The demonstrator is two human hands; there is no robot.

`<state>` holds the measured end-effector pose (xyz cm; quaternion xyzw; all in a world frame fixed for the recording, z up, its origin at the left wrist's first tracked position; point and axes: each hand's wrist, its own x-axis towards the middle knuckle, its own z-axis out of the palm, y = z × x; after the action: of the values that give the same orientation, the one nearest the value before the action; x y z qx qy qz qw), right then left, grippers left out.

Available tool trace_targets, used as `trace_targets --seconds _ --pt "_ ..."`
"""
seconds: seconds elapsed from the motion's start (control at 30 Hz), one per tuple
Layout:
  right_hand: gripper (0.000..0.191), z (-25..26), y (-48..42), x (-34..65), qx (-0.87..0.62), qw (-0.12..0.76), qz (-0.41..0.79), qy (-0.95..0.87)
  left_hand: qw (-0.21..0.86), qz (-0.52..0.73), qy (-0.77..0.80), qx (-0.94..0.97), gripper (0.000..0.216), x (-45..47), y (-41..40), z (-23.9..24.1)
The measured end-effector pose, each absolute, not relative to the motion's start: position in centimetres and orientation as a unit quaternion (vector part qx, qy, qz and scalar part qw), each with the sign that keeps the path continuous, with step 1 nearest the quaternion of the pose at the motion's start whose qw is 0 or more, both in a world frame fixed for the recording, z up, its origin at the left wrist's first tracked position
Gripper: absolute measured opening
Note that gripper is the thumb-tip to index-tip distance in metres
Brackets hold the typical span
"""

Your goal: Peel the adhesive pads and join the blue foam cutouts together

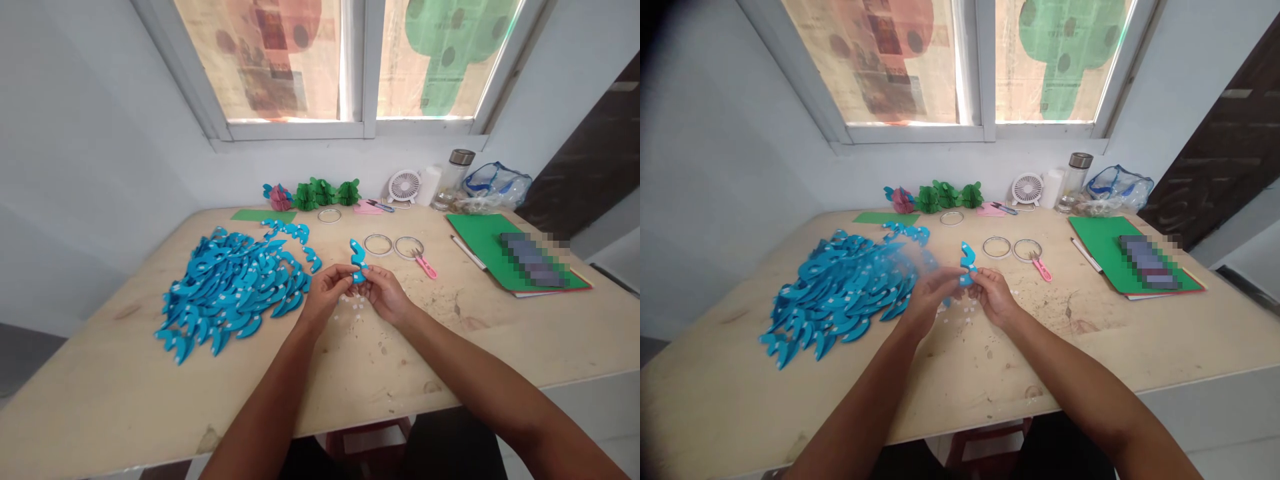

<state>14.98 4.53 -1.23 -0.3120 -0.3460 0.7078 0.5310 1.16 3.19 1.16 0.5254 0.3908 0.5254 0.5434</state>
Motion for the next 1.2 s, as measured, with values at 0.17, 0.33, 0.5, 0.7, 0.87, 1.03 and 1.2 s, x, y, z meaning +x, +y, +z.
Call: trace_targets --seconds 0.17,0.33,0.5,0.7,0.87,1.03,1.2 --pt "0.017 -1.2 4.4 14.9 -0.311 0.534 0.702 -0.354 0.547 0.529 0.396 0.514 0.017 1.2 3.1 1.3" --pt "0.017 -1.2 4.4 14.9 -0.310 0.535 0.700 -0.357 0.548 0.531 0.399 0.508 0.017 1.2 3.1 1.4" --pt "0.018 -1.4 4.5 14.8 -0.316 0.535 0.697 -0.358 0.549 0.531 0.401 0.506 0.016 1.2 3.1 1.6" --pt "0.020 -1.7 4.7 14.8 -0.327 0.544 0.678 -0.372 0.551 0.526 0.402 0.509 0.015 1.1 3.1 1.7" --pt "0.019 -1.7 4.7 14.8 -0.330 0.546 0.669 -0.380 0.549 0.522 0.404 0.513 0.016 1.1 3.0 1.9" --pt "0.018 -1.7 4.6 14.8 -0.335 0.549 0.662 -0.386 0.545 0.515 0.403 0.525 0.017 1.1 3.2 1.6" --pt "0.016 -1.8 4.6 14.7 -0.338 0.550 0.661 -0.381 0.472 0.517 0.421 0.576 0.021 1.1 3.7 0.8"
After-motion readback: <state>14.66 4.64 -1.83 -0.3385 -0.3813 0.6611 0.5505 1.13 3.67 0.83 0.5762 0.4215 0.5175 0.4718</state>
